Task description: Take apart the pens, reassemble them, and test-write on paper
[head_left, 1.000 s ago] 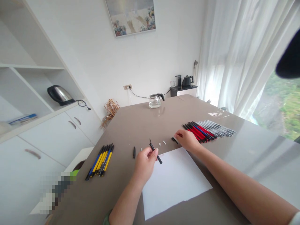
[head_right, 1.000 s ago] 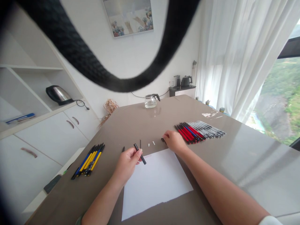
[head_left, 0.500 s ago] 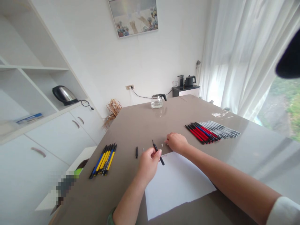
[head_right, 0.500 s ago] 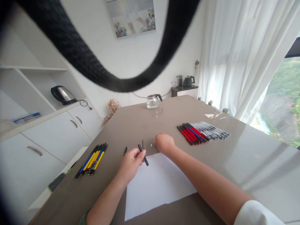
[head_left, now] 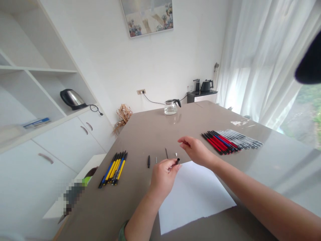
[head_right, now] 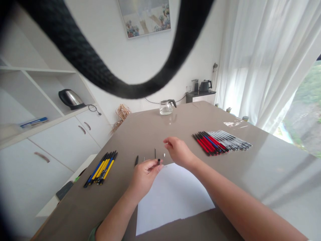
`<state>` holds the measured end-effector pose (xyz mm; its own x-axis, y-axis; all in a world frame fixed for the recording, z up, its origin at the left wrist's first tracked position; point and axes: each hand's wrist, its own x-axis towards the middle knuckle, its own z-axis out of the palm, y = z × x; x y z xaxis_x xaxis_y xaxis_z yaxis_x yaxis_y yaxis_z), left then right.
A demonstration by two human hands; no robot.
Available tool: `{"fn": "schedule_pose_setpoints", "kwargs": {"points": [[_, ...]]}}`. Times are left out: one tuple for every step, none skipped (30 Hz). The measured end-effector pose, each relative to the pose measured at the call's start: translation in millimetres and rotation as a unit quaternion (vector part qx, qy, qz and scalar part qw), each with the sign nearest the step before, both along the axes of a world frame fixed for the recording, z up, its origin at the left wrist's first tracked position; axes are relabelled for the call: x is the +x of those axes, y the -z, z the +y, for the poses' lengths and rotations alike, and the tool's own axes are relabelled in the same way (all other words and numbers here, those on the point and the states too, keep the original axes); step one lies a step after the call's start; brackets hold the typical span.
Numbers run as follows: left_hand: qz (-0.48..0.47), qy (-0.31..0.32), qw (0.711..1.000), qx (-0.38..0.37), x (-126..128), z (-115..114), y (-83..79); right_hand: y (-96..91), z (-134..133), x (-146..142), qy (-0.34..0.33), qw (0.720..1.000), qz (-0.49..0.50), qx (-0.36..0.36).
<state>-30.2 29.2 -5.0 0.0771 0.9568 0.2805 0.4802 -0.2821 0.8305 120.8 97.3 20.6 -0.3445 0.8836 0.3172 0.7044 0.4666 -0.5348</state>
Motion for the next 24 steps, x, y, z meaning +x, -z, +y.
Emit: {"fn": "schedule_pose_setpoints", "kwargs": {"points": [[0.009,0.001,1.0,0.008,0,0,-0.9,-3.1,-6,3,-0.022,0.996,0.081,0.013],[0.018,0.002,1.0,0.016,0,-1,-2.0,-4.6,-13,5,-0.047,0.988,0.147,0.015],[0.027,0.001,0.999,0.023,1,-1,-3.2,-4.7,-19,7,-0.062,0.976,0.21,0.01],[0.036,0.001,0.999,0.028,1,-2,-4.4,-3.5,-24,8,-0.072,0.963,0.261,-0.003],[0.045,0.001,0.999,0.031,1,-2,-5.4,-1.4,-28,9,-0.081,0.95,0.299,-0.021],[0.052,0.0,0.998,0.033,2,-2,-6.1,1.1,-32,10,-0.089,0.94,0.327,-0.038],[0.059,-0.003,0.998,0.036,2,-2,-6.5,3.7,-34,10,-0.096,0.933,0.344,-0.049],[0.065,-0.004,0.997,0.038,3,-2,-6.7,5.9,-35,10,-0.105,0.93,0.349,-0.054],[0.069,-0.005,0.997,0.04,3,-2,-6.6,7.5,-36,10,-0.112,0.93,0.346,-0.051],[0.072,-0.005,0.996,0.043,3,-2,-6.4,8.6,-37,10,-0.117,0.933,0.338,-0.043],[0.074,-0.004,0.996,0.045,3,-2,-6.2,9.1,-37,10,-0.12,0.937,0.326,-0.032],[0.076,-0.001,0.996,0.046,3,-2,-6.0,9.1,-37,10,-0.122,0.941,0.314,-0.022],[0.078,0.004,0.996,0.045,3,-2,-5.8,8.7,-37,10,-0.125,0.945,0.301,-0.013],[0.079,0.006,0.996,0.044,3,-2,-5.8,8.2,-37,10,-0.13,0.949,0.288,-0.008],[0.08,0.007,0.996,0.042,3,-2,-5.9,7.5,-37,10,-0.137,0.951,0.278,-0.003],[0.079,0.009,0.996,0.04,3,-2,-6.0,6.7,-38,10,-0.148,0.951,0.272,0.002],[0.078,0.01,0.996,0.037,4,-2,-6.3,5.9,-38,10,-0.162,0.95,0.267,0.007],[0.076,0.012,0.996,0.035,4,-2,-6.5,5.2,-39,10,-0.176,0.948,0.264,0.011],[0.072,0.014,0.997,0.032,4,-2,-6.7,4.5,-39,10,-0.189,0.946,0.262,0.015],[0.069,0.016,0.997,0.029,4,-2,-6.9,4.0,-39,10,-0.2,0.944,0.26,0.017],[0.065,0.016,0.997,0.026,4,-1,-7.0,3.6,-39,10,-0.206,0.943,0.26,0.016],[0.06,0.015,0.998,0.023,4,-1,-7.0,3.4,-39,10,-0.208,0.943,0.261,0.01],[0.056,0.013,0.998,0.021,3,-1,-7.0,3.3,-39,11,-0.204,0.943,0.263,0.002],[0.053,0.012,0.998,0.019,3,-1,-6.9,3.5,-38,11,-0.197,0.944,0.265,-0.008]]}}
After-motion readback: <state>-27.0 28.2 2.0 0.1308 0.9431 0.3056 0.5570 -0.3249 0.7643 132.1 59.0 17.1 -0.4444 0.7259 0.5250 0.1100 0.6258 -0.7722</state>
